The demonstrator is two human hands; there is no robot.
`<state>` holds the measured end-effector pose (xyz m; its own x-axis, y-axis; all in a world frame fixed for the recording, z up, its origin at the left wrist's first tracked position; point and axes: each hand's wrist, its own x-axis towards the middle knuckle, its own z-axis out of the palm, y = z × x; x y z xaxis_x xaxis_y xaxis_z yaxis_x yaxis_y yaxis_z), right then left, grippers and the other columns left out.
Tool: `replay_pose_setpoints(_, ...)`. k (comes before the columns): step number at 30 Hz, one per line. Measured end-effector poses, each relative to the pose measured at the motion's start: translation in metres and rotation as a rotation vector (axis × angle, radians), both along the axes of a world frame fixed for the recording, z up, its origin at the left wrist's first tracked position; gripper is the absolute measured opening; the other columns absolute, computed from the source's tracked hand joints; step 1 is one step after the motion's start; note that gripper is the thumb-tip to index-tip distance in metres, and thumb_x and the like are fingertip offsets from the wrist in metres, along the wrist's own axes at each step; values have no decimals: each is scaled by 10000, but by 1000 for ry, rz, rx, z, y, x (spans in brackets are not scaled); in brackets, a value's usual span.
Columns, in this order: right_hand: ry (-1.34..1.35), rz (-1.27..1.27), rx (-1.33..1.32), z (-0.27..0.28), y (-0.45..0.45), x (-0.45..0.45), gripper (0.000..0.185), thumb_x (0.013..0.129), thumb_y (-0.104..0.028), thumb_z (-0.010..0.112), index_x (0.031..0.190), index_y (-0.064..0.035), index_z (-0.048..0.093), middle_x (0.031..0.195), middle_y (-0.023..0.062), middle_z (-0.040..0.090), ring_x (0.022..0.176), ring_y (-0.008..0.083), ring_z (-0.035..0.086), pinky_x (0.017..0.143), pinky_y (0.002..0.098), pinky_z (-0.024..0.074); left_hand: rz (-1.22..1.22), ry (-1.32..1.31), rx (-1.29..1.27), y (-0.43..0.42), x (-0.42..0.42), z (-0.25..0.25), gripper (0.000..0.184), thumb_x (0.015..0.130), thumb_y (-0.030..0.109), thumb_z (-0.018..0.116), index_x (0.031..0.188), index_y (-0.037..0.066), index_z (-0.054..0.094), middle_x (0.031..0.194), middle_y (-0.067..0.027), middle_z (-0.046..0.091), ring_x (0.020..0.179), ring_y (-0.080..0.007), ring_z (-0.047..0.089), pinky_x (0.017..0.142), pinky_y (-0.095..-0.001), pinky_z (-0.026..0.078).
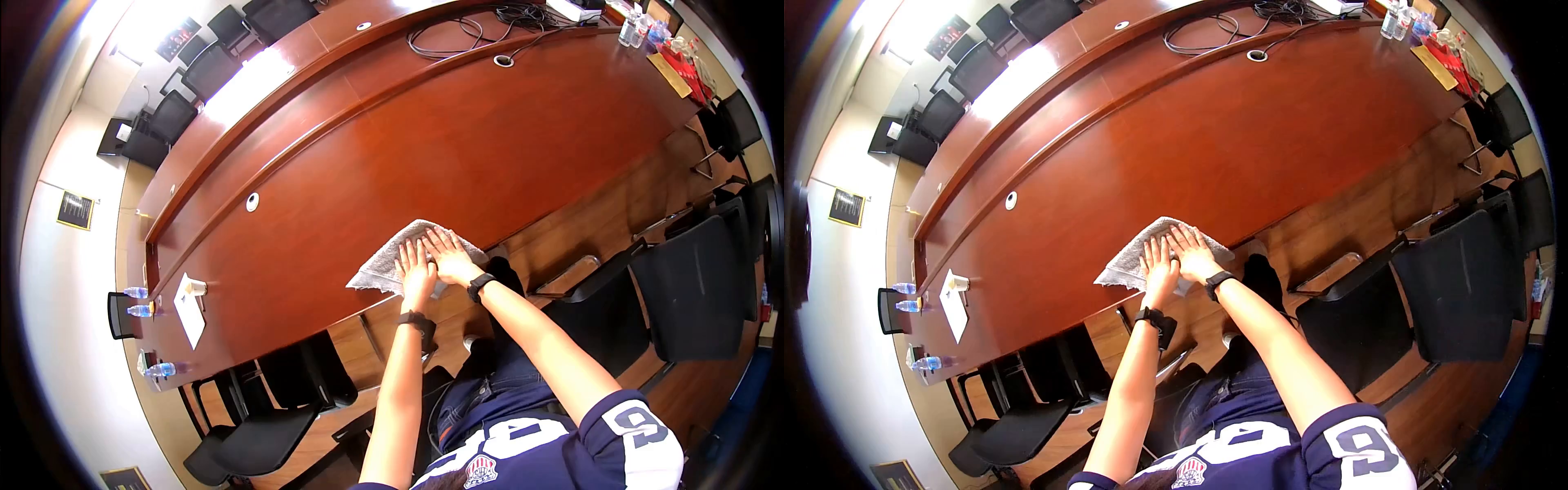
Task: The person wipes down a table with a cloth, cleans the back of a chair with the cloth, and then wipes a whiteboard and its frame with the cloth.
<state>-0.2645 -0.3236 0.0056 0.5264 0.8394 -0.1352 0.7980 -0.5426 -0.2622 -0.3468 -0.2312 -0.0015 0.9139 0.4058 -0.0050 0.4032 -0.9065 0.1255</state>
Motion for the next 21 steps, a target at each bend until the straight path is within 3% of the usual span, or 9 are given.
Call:
replay_pose_setpoints(1,46,2,-3,3,-3,-2,635,870,-284,386,1434,-100,159,1510,93,57,1394,255,-15,1103,459,-45,-4,-15,-56,-3,-5,-2,637,827,258,400,1410,63,233,1478,-184,135,1377,-345,64,1065,-554,84)
replay_pose_setpoints(7,196,10,-69,7,-3,-2,721,839,-365,414,1443,-109,115,1513,96,-11,1392,263,-62,1086,492,-81,29,92,-371,4,-10,13,694,826,321,407,1439,117,155,1502,-147,41,1388,-305,-35,1081,-506,-5)
replay_pose_setpoints(13,222,37,-70,17,31,37,741,833,-410,425,1441,-109,127,1511,107,-6,1391,268,-63,1093,487,-60,70,120,-309,33,28,16,729,808,332,424,1447,138,130,1508,-131,-5,1387,-299,-73,1073,-514,-27)
replay_pose_setpoints(21,175,28,27,24,158,146,745,817,-377,454,1433,-84,155,1508,114,47,1392,281,-31,1088,507,-53,116,108,-282,158,143,27,724,825,336,447,1448,151,129,1513,-95,-17,1387,-281,-83,1076,-519,-28)
